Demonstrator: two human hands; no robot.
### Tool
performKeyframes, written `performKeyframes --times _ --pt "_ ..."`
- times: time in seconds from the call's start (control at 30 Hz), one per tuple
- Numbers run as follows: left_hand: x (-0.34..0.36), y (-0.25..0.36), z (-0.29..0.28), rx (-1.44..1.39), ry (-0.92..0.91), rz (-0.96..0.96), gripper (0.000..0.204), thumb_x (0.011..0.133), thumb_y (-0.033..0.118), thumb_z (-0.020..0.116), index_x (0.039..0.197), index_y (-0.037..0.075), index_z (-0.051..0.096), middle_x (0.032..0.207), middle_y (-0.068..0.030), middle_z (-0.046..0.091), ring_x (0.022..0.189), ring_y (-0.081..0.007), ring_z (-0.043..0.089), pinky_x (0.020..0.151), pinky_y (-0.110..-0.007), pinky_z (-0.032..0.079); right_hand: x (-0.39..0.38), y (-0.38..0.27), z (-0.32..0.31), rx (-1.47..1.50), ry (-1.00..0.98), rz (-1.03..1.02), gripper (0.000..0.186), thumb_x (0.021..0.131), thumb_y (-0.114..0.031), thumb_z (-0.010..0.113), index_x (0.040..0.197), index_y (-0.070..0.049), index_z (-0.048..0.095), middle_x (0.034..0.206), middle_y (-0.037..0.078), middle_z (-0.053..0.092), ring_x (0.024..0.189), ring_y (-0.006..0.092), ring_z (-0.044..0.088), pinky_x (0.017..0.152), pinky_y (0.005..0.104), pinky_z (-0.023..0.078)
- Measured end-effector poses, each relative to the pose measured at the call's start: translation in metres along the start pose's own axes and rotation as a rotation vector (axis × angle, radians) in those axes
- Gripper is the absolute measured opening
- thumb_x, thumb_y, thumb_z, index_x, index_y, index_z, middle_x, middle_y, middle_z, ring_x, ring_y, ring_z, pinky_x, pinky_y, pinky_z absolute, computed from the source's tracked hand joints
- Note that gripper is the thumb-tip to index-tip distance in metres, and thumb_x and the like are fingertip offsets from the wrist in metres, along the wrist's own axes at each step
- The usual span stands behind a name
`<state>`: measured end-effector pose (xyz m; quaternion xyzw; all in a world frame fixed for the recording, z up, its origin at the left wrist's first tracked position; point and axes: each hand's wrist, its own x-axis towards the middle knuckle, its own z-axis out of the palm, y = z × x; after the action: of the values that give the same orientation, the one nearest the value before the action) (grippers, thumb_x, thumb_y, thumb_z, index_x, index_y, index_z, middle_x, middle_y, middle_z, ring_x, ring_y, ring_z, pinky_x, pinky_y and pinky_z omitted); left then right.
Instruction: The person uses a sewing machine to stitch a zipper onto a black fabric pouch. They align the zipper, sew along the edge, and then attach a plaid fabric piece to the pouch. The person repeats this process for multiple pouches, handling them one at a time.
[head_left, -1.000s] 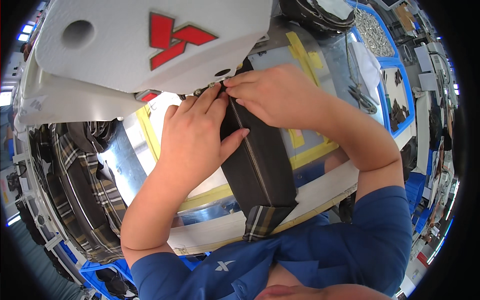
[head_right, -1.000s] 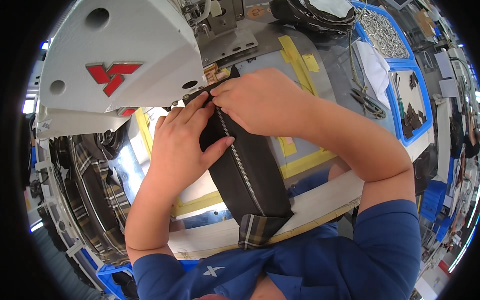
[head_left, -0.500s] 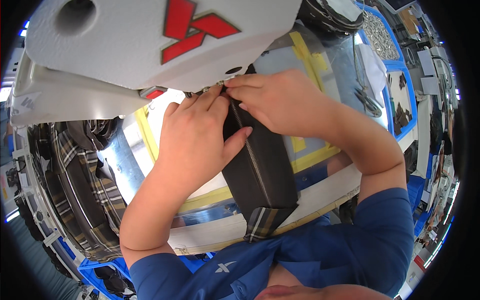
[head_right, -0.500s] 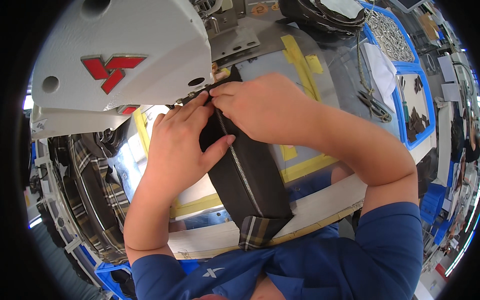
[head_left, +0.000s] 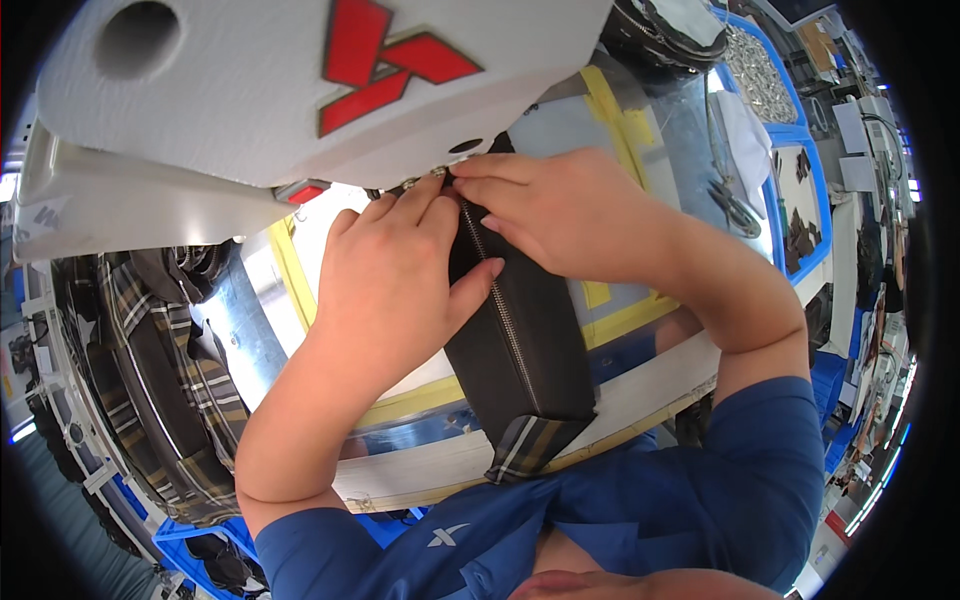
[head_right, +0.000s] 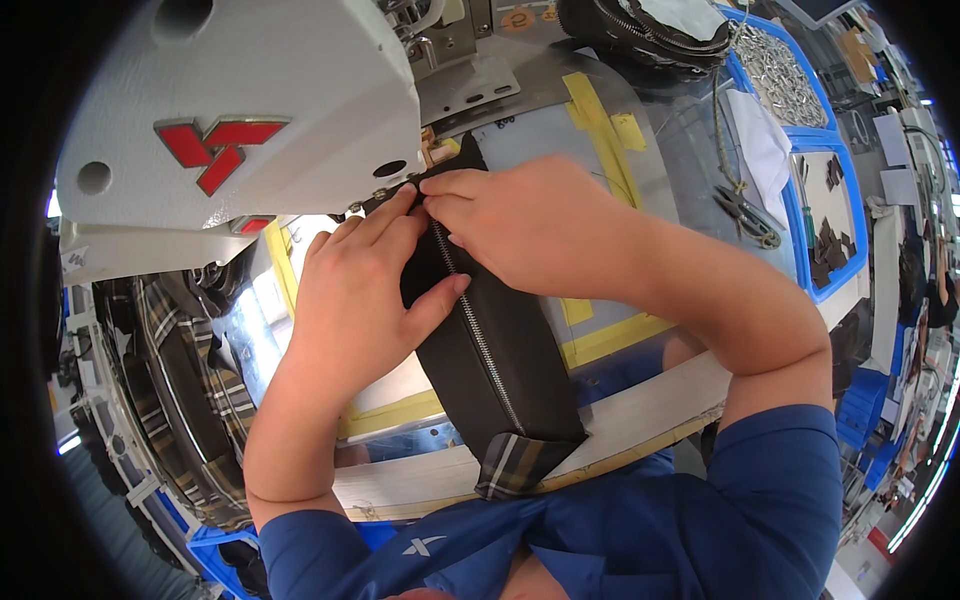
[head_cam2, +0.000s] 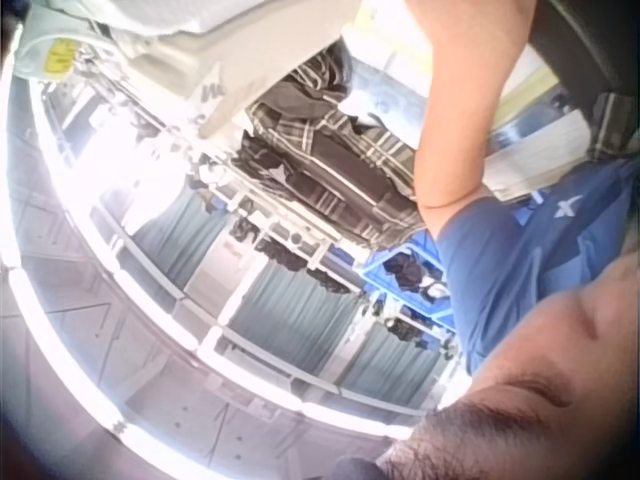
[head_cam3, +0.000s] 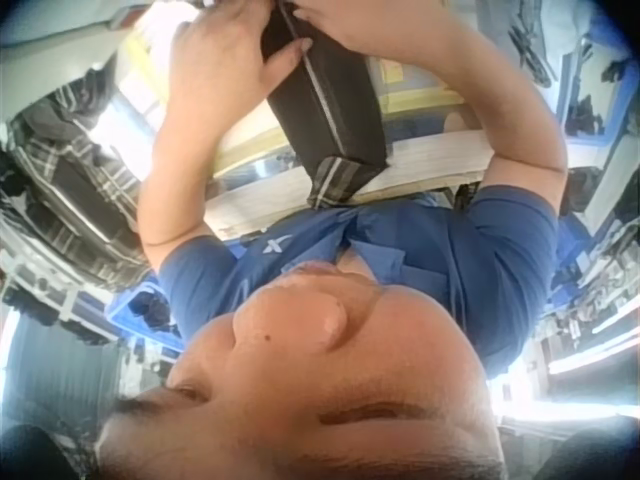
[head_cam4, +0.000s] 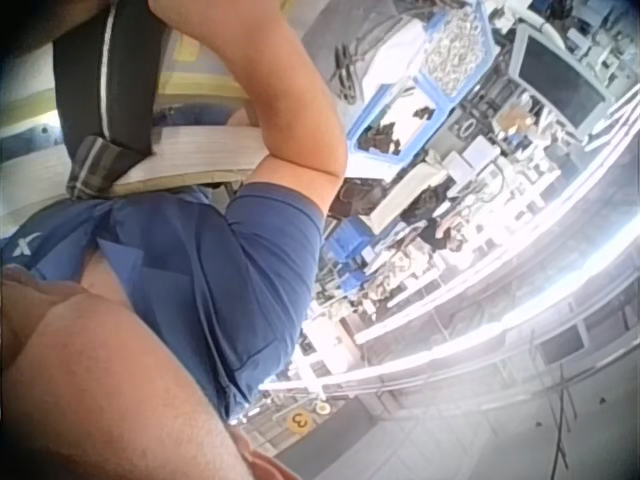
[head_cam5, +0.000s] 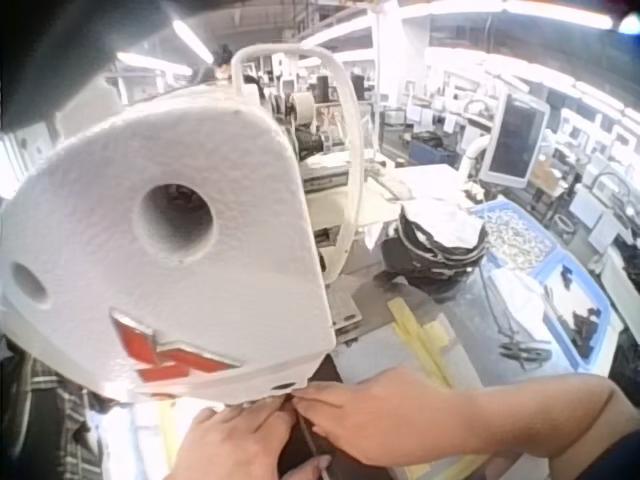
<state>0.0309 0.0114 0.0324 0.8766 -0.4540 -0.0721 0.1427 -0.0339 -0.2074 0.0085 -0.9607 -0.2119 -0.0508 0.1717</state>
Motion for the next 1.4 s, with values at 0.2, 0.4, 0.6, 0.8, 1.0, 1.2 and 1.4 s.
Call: performKeyframes --times 0.2,0.4,0.6,0.8,1.0,1.2,1.4 --pt "-0.003 0.003 0.005 0.054 0.017 -0.014 0.060 0.081 0.038 0.085 0.126 0.002 0.070 0.145 -0.0207 0.066 0.111 -0.0397 0.070 0.095 -0.047 0.052 -0.002 0.002 0.004 0.010 0.031 -0.029 0.033 0.102 -0.022 0.064 0.130 -0.006 0.070 0.137 0.006 0.072 0.109 0.0225 0.075 0.075 0.0372 0.063" --pt "-0.001 0.010 0.002 0.035 0.000 -0.009 0.066 0.079 0.035 0.086 0.131 -0.002 0.068 0.149 -0.0208 0.063 0.114 -0.0391 0.067 0.098 -0.047 0.051 -0.007 0.004 0.005 -0.010 -0.021 -0.013 0.033 0.100 -0.018 0.057 0.129 -0.006 0.069 0.142 0.009 0.068 0.112 0.0251 0.075 0.079 0.0403 0.064" --pt "-0.001 0.017 0.006 0.071 0.021 -0.007 0.068 0.079 0.031 0.088 0.134 -0.002 0.066 0.150 -0.0231 0.061 0.131 -0.0414 0.059 0.112 -0.050 0.043 -0.006 0.007 0.004 -0.014 -0.054 0.003 0.032 0.100 -0.020 0.061 0.128 -0.005 0.070 0.139 0.006 0.069 0.106 0.0240 0.076 0.073 0.0375 0.063" --pt "0.000 0.017 0.033 0.020 0.122 0.214 0.079 0.079 0.039 0.089 0.139 -0.005 0.061 0.150 -0.0261 0.059 0.139 -0.0415 0.055 0.115 -0.052 0.040 -0.025 0.026 -0.013 0.024 -0.089 0.046 0.029 0.099 -0.025 0.067 0.120 -0.006 0.073 0.126 0.008 0.072 0.099 0.0270 0.075 0.077 0.0394 0.063" --pt "-0.001 0.018 0.041 0.119 0.202 0.245 0.078 0.084 0.050 0.084 0.135 -0.007 0.064 0.146 -0.0260 0.062 0.133 -0.0411 0.060 0.114 -0.054 0.043 -0.071 0.131 -0.106 -0.117 0.595 0.583 0.021 0.095 -0.027 0.074 0.099 -0.007 0.080 0.093 0.011 0.078 0.080 0.0260 0.074 0.076 0.0380 0.058" --pt "0.002 0.019 0.043 0.067 0.268 0.276 0.072 0.080 0.039 0.088 0.131 -0.008 0.067 0.139 -0.0246 0.066 0.128 -0.0412 0.062 0.111 -0.052 0.045 -0.143 0.287 -0.120 -0.316 0.456 0.978 0.027 0.086 -0.028 0.075 0.101 -0.006 0.081 0.098 0.015 0.080 0.095 0.0322 0.077 0.090 0.0433 0.059" --pt "-0.002 0.020 0.038 0.125 0.318 0.329 0.060 0.084 0.041 0.083 0.124 -0.003 0.071 0.123 -0.0186 0.071 0.114 -0.0364 0.066 0.102 -0.048 0.050 -0.144 0.314 -0.105 -0.209 0.297 1.071 0.024 0.083 -0.024 0.079 0.101 -0.007 0.082 0.097 0.016 0.080 0.096 0.0330 0.077 0.090 0.0431 0.059"
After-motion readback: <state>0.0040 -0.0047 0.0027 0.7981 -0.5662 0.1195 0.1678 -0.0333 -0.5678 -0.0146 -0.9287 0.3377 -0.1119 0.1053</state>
